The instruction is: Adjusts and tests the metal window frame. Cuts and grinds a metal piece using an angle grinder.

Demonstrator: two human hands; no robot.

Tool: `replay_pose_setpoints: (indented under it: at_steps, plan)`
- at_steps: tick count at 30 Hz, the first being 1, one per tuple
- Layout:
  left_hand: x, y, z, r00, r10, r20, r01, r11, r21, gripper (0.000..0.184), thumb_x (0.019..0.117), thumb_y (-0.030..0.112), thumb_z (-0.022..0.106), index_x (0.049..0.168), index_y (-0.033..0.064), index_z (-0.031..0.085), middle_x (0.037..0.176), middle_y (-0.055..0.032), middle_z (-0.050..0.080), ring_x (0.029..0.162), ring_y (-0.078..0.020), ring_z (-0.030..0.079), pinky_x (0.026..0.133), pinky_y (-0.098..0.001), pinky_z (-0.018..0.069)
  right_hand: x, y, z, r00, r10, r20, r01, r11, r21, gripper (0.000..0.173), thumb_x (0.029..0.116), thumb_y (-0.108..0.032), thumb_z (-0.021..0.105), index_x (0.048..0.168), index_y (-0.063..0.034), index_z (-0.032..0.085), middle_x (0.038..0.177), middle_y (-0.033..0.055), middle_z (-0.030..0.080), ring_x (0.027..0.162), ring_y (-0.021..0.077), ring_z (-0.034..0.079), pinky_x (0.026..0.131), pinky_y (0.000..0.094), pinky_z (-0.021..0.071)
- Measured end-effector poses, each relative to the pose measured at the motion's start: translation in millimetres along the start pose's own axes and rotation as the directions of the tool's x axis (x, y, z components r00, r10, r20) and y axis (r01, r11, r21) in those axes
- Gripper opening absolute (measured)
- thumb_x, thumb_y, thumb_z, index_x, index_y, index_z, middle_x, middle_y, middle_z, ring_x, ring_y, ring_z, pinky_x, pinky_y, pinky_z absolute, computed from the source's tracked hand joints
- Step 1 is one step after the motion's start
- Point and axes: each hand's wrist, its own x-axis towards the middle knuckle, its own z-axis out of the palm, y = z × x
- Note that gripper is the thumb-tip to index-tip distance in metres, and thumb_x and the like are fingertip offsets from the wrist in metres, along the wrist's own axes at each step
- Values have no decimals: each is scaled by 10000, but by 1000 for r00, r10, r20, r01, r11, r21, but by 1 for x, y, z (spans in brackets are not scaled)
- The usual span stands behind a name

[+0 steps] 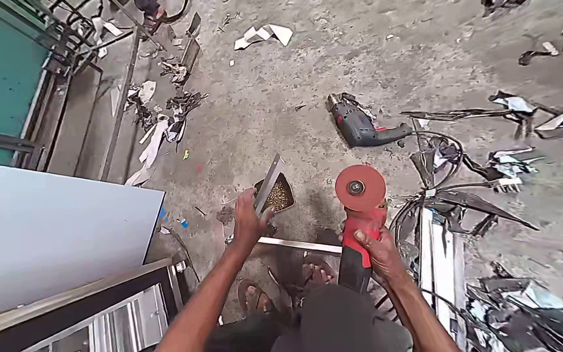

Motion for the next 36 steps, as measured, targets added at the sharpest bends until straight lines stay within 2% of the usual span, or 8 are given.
replay_pose_setpoints:
  at_steps: [5,8,10,14,17,23,28,36]
  plan:
    - [25,-24,25,990,137,22,-138,986,93,536,946,319,707,1390,36,608,1071,-157,728,982,-308,687,904,-449,570,4,2,-9,999,32,-42,-37,990,-138,763,693,-363,927,1254,-29,533,977,100,738,819,224,748,743,379,656]
    - [30,-26,12,976,208,56,-213,973,91,439,1050,284,538,1429,73,606,1053,-129,748,931,-263,716,860,-429,590,11,-1,-8,998,63,-26,-67,979,-194,721,714,-361,913,1245,-33,551,974,91,742,815,219,749,741,372,657]
    - [37,-18,-9,958,191,213,-196,981,3,422,1096,295,457,1452,114,592,1088,-130,750,960,-252,743,871,-459,610,16,-9,-8,996,88,-7,-87,969,-229,681,743,-368,895,1238,-36,565,960,96,746,789,229,751,718,379,660]
    - [61,1,-41,790,14,613,-91,991,95,492,1109,451,319,1241,126,664,862,-94,723,790,-271,724,744,-522,590,31,-38,-6,992,123,22,-96,864,-494,653,753,-462,853,1216,-71,609,958,36,753,816,171,753,736,352,660]
    - [79,3,-47,664,-86,743,-105,973,207,528,1103,484,303,1125,92,656,829,-118,705,794,-317,720,738,-570,575,48,-55,-7,985,167,41,-96,731,-675,702,724,-558,841,1216,-110,620,969,-12,746,834,115,741,750,339,653]
    - [106,8,-50,605,-127,786,-157,949,274,486,1095,500,343,1004,147,665,729,-53,662,714,-253,682,684,-538,554,83,-84,6,935,345,80,-169,632,-756,618,739,-559,803,1165,-140,645,914,21,745,767,167,746,697,385,654]
    - [118,10,-53,583,-140,801,-200,930,309,472,1084,529,359,1021,198,690,755,-26,689,736,-238,694,695,-544,559,104,-92,21,881,461,105,-204,572,-794,554,759,-525,798,1139,-149,656,878,50,748,746,190,748,687,386,649]
    - [128,29,-62,607,-122,785,-344,850,398,437,1071,522,394,949,225,690,731,-24,655,743,-250,679,637,-514,533,125,-93,34,835,531,141,-226,566,-793,425,824,-434,791,1071,-106,683,812,110,736,685,230,734,638,392,636]
